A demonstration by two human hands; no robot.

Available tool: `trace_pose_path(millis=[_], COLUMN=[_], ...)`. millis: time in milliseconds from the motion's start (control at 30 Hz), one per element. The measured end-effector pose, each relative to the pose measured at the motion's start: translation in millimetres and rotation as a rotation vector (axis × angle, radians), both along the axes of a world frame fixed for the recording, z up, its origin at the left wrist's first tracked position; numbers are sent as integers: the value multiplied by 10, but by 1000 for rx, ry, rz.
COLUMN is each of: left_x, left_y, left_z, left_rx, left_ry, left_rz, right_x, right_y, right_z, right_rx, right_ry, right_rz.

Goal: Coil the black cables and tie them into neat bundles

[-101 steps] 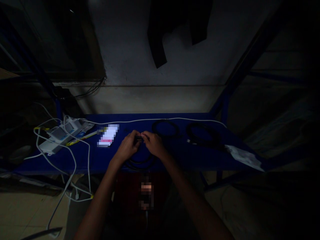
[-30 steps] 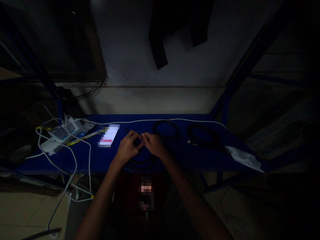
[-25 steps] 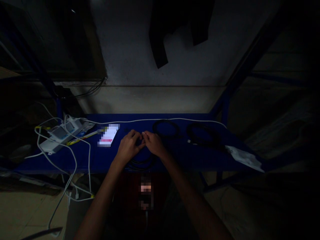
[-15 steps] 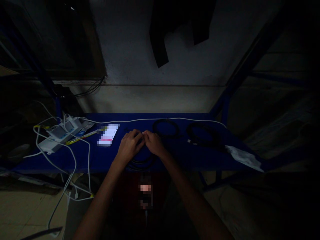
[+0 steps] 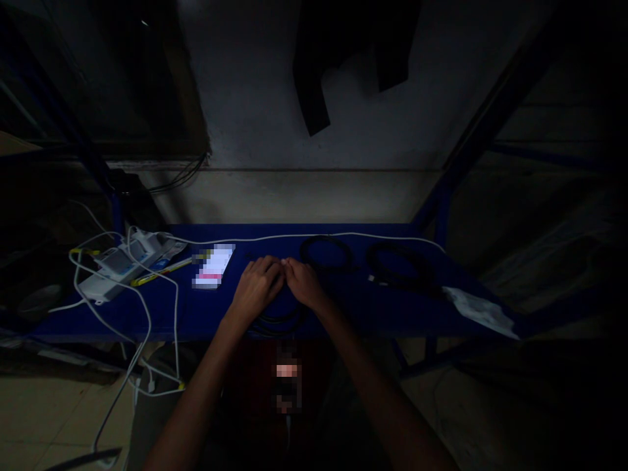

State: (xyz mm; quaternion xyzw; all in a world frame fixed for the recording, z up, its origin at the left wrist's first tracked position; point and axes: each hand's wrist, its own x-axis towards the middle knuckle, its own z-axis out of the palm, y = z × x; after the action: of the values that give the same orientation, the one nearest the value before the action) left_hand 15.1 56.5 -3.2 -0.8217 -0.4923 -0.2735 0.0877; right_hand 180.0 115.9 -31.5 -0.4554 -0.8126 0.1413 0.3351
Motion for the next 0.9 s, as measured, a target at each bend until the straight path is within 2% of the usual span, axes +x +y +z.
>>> trace_pose_path(millis=[133, 367, 500, 633, 900], left_x=[-4, -87, -105, -111, -119], left_y=[-10, 63, 92, 102, 89], left_z=[5, -96, -127, -143, -110], left_rx=[-46, -177, -177, -150, -190], left_ry=[-88, -441, -460, -450, -535], left_rz=[-14, -36, -27, -28, 6], right_x=[4, 29, 40, 45, 56], right_y=[-13, -48, -21, 19, 38], right_z=[6, 46, 29, -20, -56], right_rx=[-2, 0, 39, 52, 58], right_ry=[25, 122, 194, 272, 222], right_rz=[5, 99, 175, 189, 191])
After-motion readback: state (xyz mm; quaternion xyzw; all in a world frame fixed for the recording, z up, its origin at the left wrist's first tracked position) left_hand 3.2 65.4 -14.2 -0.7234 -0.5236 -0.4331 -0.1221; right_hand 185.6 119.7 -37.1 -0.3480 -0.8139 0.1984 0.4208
